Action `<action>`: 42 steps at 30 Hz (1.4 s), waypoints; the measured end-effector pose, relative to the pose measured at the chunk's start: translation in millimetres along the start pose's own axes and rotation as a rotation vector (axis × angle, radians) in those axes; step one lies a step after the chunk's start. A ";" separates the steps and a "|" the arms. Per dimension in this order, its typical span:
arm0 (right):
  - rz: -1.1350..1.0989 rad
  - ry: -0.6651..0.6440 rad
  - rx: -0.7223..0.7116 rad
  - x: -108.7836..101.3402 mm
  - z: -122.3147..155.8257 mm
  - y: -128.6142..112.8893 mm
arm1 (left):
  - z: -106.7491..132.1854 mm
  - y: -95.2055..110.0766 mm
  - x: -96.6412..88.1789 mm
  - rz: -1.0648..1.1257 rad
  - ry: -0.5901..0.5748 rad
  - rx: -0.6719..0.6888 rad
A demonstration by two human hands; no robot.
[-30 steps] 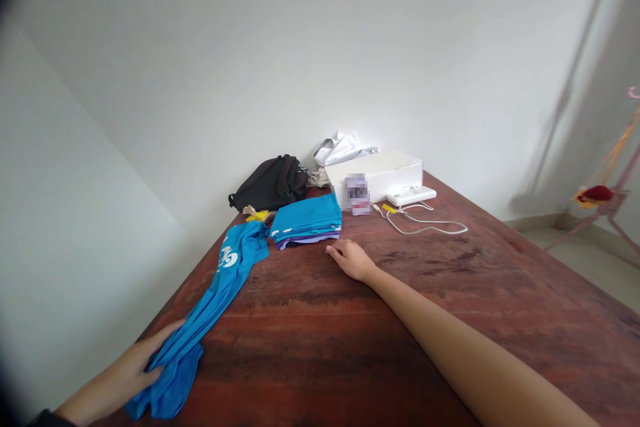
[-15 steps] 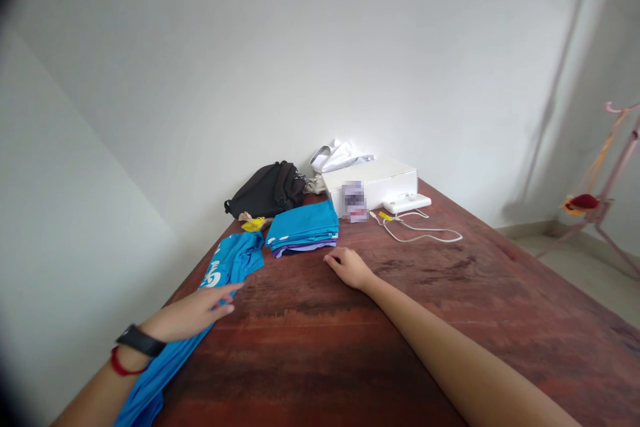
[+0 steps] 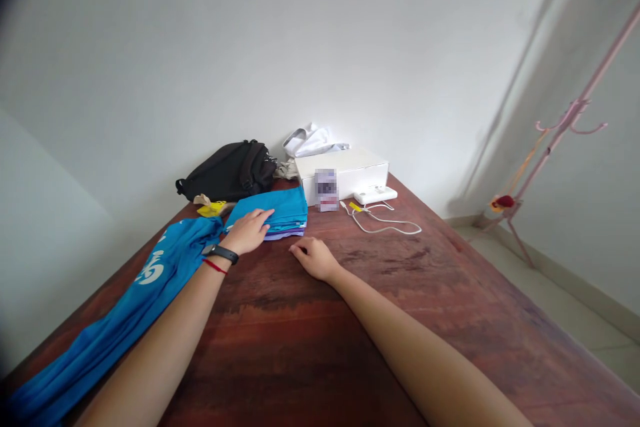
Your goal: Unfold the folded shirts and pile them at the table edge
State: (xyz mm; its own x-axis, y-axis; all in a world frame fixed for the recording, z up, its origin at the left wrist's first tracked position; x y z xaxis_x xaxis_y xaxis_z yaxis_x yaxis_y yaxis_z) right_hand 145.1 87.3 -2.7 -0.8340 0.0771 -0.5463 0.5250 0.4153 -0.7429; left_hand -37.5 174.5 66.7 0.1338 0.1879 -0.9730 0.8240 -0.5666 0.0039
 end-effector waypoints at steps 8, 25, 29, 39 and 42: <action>-0.039 -0.013 0.030 0.9 2.3 2.2 | 5.6 -7.1 11.6 0.002 0.203 -0.115; -0.067 0.013 0.042 0.0 3.5 7.0 | 2.7 -6.4 -6.8 0.012 0.228 -0.191; -0.060 0.012 0.036 0.5 3.4 7.9 | 9.9 -0.4 -48.3 0.066 0.333 -0.181; -0.210 -0.015 0.097 -0.4 7.9 6.5 | 41.9 44.6 -127.1 1.076 0.351 0.030; -0.268 0.029 0.093 -0.5 7.3 10.4 | 52.5 57.9 -139.8 1.311 0.221 0.061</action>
State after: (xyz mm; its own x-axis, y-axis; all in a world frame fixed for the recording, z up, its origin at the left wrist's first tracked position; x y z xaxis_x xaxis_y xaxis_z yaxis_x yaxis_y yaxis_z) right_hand 152.2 84.9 -13.0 -0.9491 0.0026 -0.3148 0.2970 0.3393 -0.8926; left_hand -37.4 73.3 190.8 0.8950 -0.3987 -0.2001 -0.0069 -0.4608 0.8875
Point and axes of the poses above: each hand's wrist, its own z-axis away from the middle knuckle, its own x-axis out of the palm, y = z × x, the point moved 3 cm from there along -z, towards the middle knuckle, and after that the axes turned 5 degrees about -z, right-handed, at the moved point
